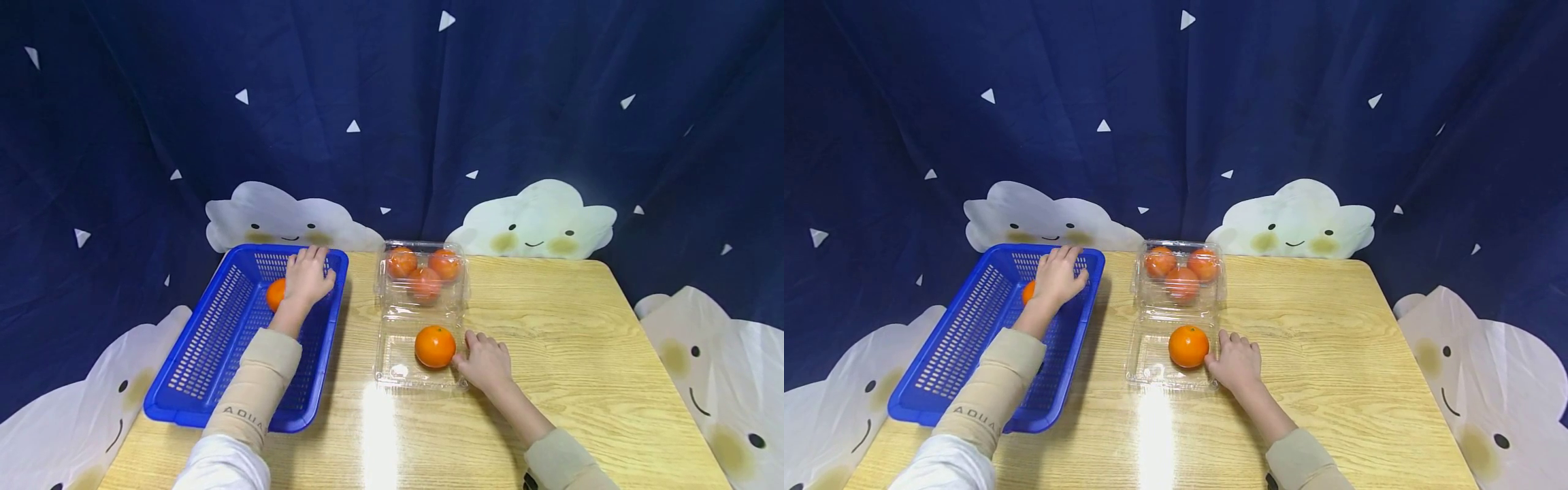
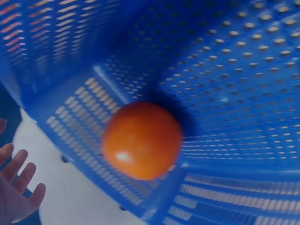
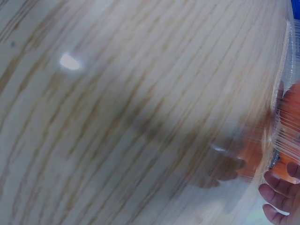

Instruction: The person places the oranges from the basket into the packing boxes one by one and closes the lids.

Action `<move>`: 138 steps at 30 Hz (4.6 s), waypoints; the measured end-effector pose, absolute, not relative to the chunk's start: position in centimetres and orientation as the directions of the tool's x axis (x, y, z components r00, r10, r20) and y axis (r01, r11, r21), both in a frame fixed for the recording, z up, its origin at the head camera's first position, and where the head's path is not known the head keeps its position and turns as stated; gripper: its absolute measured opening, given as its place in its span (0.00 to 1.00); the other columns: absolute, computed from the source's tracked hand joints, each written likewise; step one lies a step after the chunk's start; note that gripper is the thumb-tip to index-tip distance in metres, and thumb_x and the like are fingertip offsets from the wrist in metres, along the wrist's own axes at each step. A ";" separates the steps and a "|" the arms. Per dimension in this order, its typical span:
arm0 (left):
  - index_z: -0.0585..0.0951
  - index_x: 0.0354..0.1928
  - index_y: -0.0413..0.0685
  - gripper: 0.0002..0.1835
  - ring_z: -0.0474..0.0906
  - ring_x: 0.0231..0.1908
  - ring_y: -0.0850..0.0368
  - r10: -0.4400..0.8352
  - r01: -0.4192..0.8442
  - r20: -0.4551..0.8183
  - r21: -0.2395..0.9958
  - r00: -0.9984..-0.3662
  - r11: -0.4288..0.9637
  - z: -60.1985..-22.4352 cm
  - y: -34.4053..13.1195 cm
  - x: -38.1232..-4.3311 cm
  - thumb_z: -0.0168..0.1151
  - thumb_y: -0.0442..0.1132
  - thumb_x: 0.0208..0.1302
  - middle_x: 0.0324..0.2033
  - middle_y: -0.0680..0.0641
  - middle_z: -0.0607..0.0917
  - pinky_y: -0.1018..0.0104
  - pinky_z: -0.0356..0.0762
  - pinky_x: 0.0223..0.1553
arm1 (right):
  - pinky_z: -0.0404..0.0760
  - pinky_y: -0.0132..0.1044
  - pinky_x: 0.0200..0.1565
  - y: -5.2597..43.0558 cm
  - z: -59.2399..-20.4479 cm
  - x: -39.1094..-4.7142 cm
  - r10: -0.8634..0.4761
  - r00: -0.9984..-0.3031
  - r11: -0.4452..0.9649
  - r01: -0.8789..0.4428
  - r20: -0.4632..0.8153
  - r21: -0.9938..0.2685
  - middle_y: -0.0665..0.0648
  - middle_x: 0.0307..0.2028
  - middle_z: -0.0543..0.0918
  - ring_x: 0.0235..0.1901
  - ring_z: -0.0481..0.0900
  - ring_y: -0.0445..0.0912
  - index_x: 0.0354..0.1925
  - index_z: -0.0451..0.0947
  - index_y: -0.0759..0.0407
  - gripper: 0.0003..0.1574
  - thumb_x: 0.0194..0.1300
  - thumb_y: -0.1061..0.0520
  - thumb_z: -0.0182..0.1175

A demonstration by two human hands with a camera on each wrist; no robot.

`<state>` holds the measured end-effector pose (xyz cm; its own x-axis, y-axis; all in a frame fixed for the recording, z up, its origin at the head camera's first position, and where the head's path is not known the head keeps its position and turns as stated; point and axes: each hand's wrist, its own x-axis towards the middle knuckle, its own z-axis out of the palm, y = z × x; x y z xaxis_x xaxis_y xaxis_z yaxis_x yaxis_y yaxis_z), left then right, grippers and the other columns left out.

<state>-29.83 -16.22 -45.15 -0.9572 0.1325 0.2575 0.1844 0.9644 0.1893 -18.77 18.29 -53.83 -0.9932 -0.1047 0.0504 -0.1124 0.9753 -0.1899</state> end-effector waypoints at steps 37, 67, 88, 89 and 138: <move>0.59 0.63 0.36 0.37 0.53 0.60 0.34 -0.097 -0.100 -0.024 0.272 -0.995 0.957 -50.5 -21.5 -28.9 0.59 0.45 0.52 0.59 0.31 0.60 0.35 0.50 0.58 | 0.71 0.51 0.37 18.4 -53.9 -18.8 -0.106 -0.993 0.975 -0.113 0.046 -0.193 0.59 0.33 0.78 0.35 0.76 0.56 0.40 0.72 0.59 0.25 0.51 0.43 0.57; 0.58 0.62 0.39 0.40 0.52 0.59 0.34 -0.122 -0.125 -0.028 0.327 -0.992 0.937 -51.6 -22.0 -28.9 0.67 0.39 0.49 0.59 0.31 0.58 0.37 0.59 0.53 | 0.71 0.51 0.37 18.3 -53.8 -18.7 -0.103 -0.994 0.975 -0.109 0.041 -0.194 0.59 0.33 0.77 0.35 0.76 0.57 0.42 0.72 0.60 0.26 0.51 0.43 0.57; 0.61 0.62 0.39 0.42 0.53 0.57 0.36 -0.157 -0.059 0.186 0.447 -0.970 0.893 -50.1 -21.0 -29.1 0.70 0.42 0.45 0.56 0.34 0.61 0.39 0.59 0.51 | 0.71 0.50 0.35 18.3 -54.0 -18.8 -0.105 -0.993 0.976 -0.112 0.051 -0.188 0.59 0.32 0.77 0.34 0.77 0.56 0.40 0.72 0.59 0.25 0.50 0.43 0.57; 0.61 0.62 0.40 0.42 0.53 0.57 0.36 -0.156 -0.052 0.198 0.449 -0.968 0.892 -49.9 -20.8 -29.2 0.70 0.42 0.45 0.57 0.34 0.61 0.39 0.59 0.51 | 0.71 0.50 0.35 18.4 -54.0 -18.8 -0.104 -0.993 0.976 -0.112 0.050 -0.188 0.59 0.32 0.77 0.34 0.77 0.56 0.40 0.72 0.59 0.25 0.50 0.43 0.57; 0.70 0.53 0.42 0.35 0.63 0.52 0.43 0.360 0.581 0.563 0.279 -0.744 0.764 -43.8 -12.8 -27.6 0.69 0.44 0.39 0.52 0.39 0.69 0.50 0.70 0.50 | 0.72 0.53 0.38 18.3 -53.6 -18.7 -0.110 -0.993 0.973 -0.116 0.043 -0.201 0.61 0.36 0.78 0.36 0.77 0.58 0.44 0.72 0.62 0.29 0.50 0.43 0.57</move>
<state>-27.60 -12.76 -43.77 -0.7438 0.3600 0.5631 0.5814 0.7642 0.2794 -18.68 18.28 -53.59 -0.9930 -0.1099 0.0431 -0.1164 0.9726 -0.2012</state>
